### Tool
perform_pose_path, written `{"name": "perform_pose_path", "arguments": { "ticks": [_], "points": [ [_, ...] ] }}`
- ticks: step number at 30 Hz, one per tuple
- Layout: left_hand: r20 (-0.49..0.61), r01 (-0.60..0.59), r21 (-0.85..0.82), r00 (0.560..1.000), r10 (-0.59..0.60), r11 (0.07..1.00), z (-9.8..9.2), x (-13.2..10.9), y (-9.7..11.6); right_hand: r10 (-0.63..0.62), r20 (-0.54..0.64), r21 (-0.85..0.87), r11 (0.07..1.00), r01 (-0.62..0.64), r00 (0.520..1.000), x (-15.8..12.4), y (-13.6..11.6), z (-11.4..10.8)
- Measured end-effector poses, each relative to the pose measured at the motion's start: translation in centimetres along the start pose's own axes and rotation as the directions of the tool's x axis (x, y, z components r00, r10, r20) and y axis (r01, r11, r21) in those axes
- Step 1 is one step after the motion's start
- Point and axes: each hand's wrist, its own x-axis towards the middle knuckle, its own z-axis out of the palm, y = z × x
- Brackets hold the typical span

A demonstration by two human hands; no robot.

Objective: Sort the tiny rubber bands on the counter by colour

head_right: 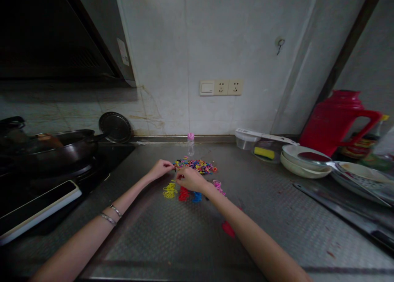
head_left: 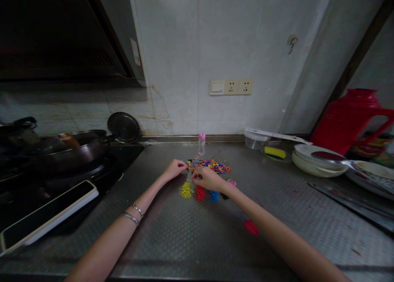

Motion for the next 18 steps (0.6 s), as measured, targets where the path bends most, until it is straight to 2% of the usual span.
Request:
{"name": "perform_pose_path", "arguments": {
  "ticks": [5,9,15,18],
  "points": [
    [-0.013,0.011,-0.002,1.000,-0.012,1.000,-0.2,0.1,-0.1,-0.015,0.053,-0.078,0.997,0.019,0.998,0.5,-0.2,1.6],
    [-0.028,0.040,-0.007,0.999,-0.040,0.999,-0.3,0.1,-0.2,-0.033,0.061,-0.075,0.996,0.038,0.998,0.1,0.2,1.7],
    [-0.033,0.082,0.063,0.996,-0.080,0.995,-0.2,0.0,-1.0,-0.019,-0.083,-0.024,1.000,0.017,0.996,-0.3,1.3,-0.7],
    [-0.005,0.052,0.156,0.999,-0.052,0.986,-0.2,-0.2,-0.9,0.036,-0.156,-0.024,0.999,-0.040,0.987,-0.5,2.7,-2.5]
  ]
}}
